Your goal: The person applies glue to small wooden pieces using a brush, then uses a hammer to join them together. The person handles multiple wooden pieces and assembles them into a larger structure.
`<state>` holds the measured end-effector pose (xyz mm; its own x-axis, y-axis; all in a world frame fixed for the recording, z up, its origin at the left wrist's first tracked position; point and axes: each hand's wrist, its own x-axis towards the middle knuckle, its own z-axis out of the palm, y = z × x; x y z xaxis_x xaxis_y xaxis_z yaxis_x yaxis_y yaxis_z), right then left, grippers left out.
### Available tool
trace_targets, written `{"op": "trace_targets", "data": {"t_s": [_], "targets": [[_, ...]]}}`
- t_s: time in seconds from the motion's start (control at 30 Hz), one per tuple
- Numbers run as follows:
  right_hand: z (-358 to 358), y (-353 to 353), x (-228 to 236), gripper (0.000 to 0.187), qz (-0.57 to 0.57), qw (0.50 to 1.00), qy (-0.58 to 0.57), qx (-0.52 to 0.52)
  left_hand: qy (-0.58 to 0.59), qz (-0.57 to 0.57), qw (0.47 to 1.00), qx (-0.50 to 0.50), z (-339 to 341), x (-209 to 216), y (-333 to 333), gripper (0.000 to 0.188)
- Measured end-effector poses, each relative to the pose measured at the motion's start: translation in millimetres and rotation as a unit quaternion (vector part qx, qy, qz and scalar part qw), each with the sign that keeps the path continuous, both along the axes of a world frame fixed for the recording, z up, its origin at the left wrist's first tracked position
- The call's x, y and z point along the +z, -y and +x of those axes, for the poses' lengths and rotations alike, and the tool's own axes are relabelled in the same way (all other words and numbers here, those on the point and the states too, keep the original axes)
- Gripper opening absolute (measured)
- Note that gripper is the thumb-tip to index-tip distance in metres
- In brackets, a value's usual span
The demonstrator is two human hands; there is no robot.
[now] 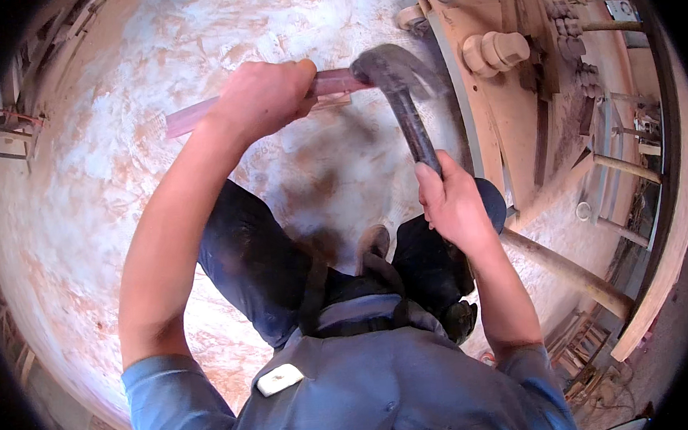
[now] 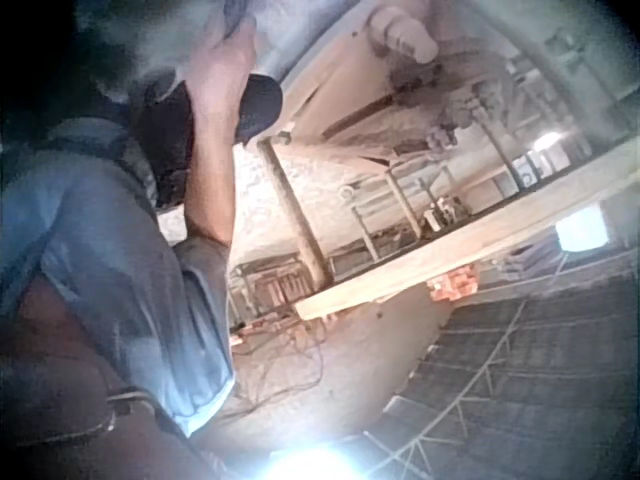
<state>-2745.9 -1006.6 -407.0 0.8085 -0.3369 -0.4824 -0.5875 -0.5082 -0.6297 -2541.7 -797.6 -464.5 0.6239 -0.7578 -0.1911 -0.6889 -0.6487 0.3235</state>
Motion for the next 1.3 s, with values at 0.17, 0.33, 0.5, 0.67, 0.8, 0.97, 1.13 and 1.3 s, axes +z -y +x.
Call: {"op": "trace_targets", "data": {"t_s": [0.17,0.33,0.5,0.67,0.8,0.97,1.13,1.3], "targets": [[17.8,-1.1,0.6,0.035,-0.025,0.998,-0.044,0.025,-0.008,-0.023,1.0,0.0,8.0,-0.1,-4.9,0.035],[13.6,0.3,-5.2,0.034,-0.001,0.999,-0.048,-0.001,0.043,-0.072,0.996,0.036,9.3,16.2,-57.1,0.071],[15.0,-4.9,-2.1,0.027,0.021,0.999,-0.034,-0.006,0.012,0.032,0.996,0.083,7.2,10.9,-115.7,0.054],[-20.2,-13.9,-2.9,0.02,0.115,0.991,-0.048,0.039,-0.012,0.045,0.995,0.088,9.6,16.5,-105.6,0.03],[-3.4,-37.7,-46.6,0.027,0.196,0.957,-0.203,0.064,-0.027,0.021,0.994,0.103,8.1,13.4,-111.3,0.026],[45.2,-77.7,-138.9,0.036,0.275,0.926,-0.257,-0.029,-0.014,0.019,0.996,0.087,10.4,7.4,-111.7,0.025],[88.2,-122.8,-204.2,0.035,0.248,0.946,-0.196,-0.068,-0.018,0.014,0.994,0.105,10.8,6.7,-111.3,0.02],[102.0,-127.3,-210.4,0.036,0.195,0.956,-0.214,0.05,-0.013,0.023,0.994,0.108,11.1,5.5,-111.7,0.022]]}}
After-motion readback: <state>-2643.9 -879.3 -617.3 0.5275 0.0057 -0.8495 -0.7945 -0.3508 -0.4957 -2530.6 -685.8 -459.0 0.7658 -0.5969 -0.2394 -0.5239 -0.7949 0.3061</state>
